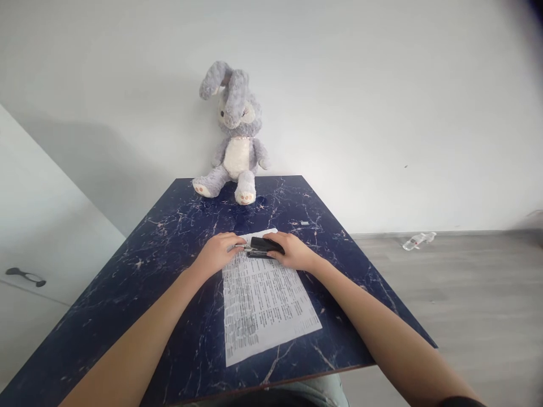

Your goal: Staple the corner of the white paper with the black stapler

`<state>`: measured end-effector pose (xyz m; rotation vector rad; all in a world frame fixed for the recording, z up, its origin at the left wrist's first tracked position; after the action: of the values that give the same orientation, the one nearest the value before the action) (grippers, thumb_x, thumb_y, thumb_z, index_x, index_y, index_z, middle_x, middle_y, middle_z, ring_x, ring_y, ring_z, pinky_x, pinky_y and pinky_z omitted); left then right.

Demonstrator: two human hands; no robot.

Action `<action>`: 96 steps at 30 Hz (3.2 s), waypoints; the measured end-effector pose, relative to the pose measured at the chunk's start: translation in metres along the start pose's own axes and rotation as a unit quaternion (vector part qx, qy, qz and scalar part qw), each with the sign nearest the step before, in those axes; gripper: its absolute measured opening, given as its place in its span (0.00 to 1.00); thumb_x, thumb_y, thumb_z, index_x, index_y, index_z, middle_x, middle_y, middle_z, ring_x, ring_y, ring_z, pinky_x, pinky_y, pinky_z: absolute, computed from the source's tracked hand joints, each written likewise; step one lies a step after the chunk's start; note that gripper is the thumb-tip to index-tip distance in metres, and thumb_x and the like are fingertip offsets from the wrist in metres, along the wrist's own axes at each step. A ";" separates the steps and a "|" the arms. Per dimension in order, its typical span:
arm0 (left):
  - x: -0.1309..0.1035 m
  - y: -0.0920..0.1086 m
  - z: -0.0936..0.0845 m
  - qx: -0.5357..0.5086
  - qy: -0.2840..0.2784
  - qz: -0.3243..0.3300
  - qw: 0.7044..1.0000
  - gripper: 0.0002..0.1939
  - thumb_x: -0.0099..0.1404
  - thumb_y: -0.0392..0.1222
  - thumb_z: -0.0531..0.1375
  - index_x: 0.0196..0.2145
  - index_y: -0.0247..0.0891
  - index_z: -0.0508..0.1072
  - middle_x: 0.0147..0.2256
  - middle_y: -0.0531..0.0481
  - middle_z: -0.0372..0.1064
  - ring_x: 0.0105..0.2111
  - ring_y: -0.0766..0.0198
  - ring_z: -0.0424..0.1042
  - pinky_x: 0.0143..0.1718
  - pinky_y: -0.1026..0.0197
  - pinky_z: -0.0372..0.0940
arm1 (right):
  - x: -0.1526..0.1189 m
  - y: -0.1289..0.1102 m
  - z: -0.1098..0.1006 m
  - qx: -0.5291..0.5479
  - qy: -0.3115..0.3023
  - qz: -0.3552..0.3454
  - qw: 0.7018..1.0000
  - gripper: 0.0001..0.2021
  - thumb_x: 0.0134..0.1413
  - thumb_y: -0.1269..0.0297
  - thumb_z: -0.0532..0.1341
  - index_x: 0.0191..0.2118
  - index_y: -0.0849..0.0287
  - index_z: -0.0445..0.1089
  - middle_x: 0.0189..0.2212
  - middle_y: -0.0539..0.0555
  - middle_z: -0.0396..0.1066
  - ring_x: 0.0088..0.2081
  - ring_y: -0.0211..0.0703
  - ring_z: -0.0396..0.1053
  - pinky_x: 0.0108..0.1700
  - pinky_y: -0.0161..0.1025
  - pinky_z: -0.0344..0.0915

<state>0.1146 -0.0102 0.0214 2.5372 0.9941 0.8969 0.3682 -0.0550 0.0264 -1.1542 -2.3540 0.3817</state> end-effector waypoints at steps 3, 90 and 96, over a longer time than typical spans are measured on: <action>0.001 0.004 -0.006 -0.048 0.038 -0.006 0.998 0.11 0.73 0.47 0.60 0.43 0.44 0.83 0.43 0.47 0.81 0.43 0.55 0.79 0.49 0.53 0.70 | 0.000 0.001 0.000 0.002 0.003 -0.005 1.000 0.21 0.65 0.65 0.64 0.61 0.58 0.67 0.48 0.61 0.75 0.47 0.53 0.74 0.50 0.48 0.69; 0.004 0.005 0.008 -0.135 -0.040 -0.074 0.987 0.05 0.64 0.42 0.68 0.37 0.44 0.85 0.41 0.49 0.83 0.42 0.54 0.81 0.49 0.55 0.73 | 0.000 0.000 0.001 0.008 0.001 -0.012 1.000 0.21 0.65 0.66 0.63 0.62 0.58 0.66 0.50 0.62 0.75 0.48 0.54 0.74 0.51 0.50 0.69; 0.000 -0.010 -0.004 -0.177 -0.141 -0.092 0.970 0.14 0.69 0.40 0.61 0.48 0.49 0.84 0.52 0.52 0.80 0.53 0.54 0.79 0.59 0.50 0.70 | 0.000 0.006 0.001 0.009 0.001 -0.013 1.000 0.21 0.65 0.65 0.64 0.61 0.58 0.67 0.50 0.61 0.76 0.48 0.54 0.74 0.51 0.49 0.69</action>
<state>0.1068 -0.0032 0.0203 2.1553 0.8742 0.5778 0.3715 -0.0516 0.0235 -1.1149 -2.3572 0.3927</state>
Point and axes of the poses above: each hand's wrist, its own x-axis towards the middle knuckle, its own z-axis out of the palm, y = z × x, the point moved 3 cm from there along x, towards the middle knuckle
